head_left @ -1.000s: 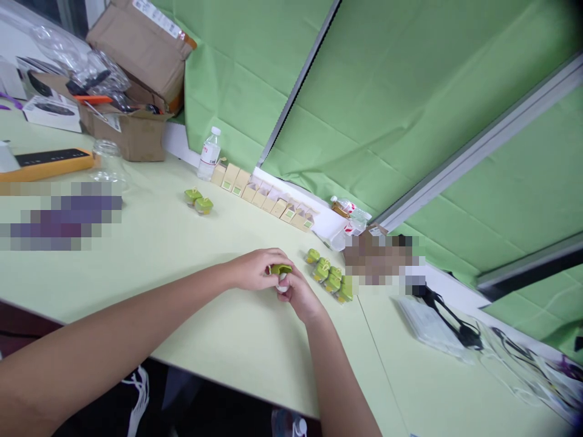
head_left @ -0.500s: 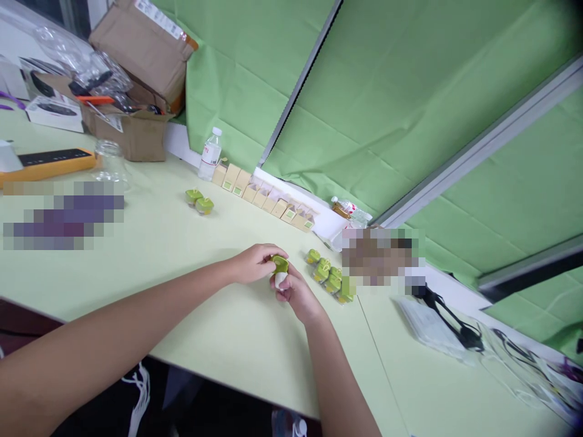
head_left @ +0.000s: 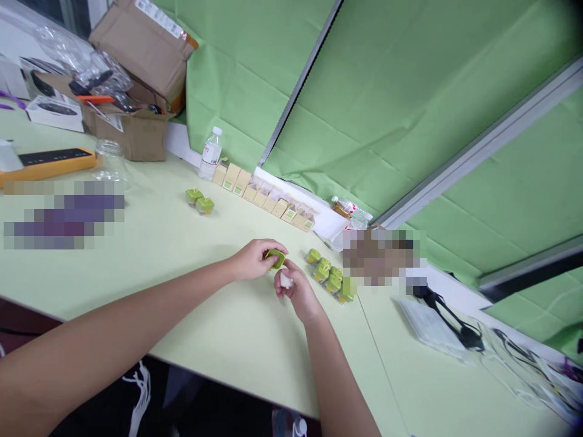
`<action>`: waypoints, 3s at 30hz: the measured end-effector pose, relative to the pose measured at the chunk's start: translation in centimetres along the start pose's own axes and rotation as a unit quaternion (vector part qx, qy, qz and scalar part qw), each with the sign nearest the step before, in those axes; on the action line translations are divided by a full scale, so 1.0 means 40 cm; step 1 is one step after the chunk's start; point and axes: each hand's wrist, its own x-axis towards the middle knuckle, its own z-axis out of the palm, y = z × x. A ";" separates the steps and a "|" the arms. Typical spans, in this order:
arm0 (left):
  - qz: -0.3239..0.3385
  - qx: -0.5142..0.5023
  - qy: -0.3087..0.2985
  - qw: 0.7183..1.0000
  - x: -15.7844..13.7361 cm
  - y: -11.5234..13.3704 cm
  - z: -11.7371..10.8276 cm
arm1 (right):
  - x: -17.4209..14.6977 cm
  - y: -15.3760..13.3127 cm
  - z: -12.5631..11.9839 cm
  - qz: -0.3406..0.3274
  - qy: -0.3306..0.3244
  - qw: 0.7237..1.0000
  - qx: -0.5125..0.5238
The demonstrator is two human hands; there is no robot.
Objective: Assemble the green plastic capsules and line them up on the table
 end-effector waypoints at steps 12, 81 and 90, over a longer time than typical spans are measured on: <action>-0.017 -0.110 -0.083 0.990 -0.008 0.027 0.018 | 0.012 0.006 0.004 0.018 0.046 0.999 0.023; 0.161 0.227 -0.082 0.957 -0.002 0.067 -0.051 | 0.017 0.005 0.003 -0.105 0.115 0.987 -0.041; 0.134 0.220 -0.081 0.963 0.001 0.075 -0.047 | 0.018 0.003 0.005 -0.123 0.096 0.986 -0.056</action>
